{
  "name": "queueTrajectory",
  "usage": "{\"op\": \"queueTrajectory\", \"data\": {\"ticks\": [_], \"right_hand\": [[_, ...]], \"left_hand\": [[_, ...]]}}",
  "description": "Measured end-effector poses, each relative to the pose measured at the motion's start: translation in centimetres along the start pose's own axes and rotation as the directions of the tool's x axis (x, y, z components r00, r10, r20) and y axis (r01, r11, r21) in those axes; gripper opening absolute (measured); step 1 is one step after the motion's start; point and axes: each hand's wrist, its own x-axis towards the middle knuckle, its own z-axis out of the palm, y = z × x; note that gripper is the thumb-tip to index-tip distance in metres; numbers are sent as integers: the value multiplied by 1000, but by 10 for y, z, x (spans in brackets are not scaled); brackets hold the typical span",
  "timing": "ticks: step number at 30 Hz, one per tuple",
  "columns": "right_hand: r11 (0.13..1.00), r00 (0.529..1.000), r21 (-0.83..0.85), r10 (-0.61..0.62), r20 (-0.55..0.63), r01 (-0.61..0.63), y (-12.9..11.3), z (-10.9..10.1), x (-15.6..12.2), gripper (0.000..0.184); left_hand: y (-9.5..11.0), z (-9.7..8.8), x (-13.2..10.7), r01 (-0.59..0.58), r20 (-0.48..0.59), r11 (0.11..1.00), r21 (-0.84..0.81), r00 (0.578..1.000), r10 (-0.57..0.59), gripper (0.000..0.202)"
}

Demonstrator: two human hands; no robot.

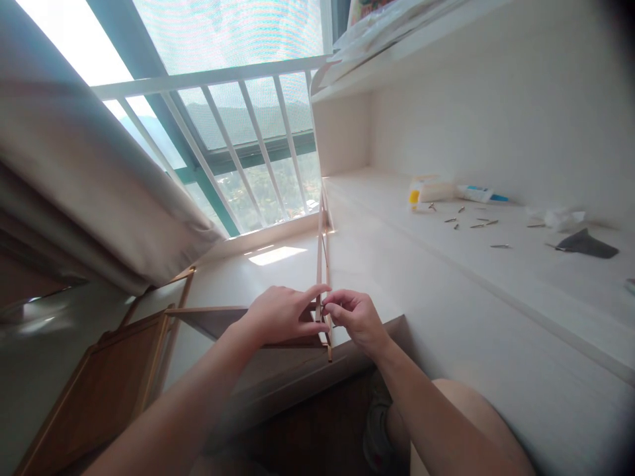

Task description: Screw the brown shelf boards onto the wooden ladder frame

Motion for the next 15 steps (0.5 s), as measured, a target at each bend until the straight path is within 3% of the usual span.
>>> {"op": "queueTrajectory", "data": {"ticks": [12,15], "right_hand": [[976,994,-206,-85,-69,69,-4,1,-5,21],[945,983,-291,-173,-55,150,-3,1,-7,18]], "left_hand": [[1,1,0,5,-12,1000,-13,1000,-6,72],[1,1,-1,13,-20,1000,-18,1000,-13,73]]}}
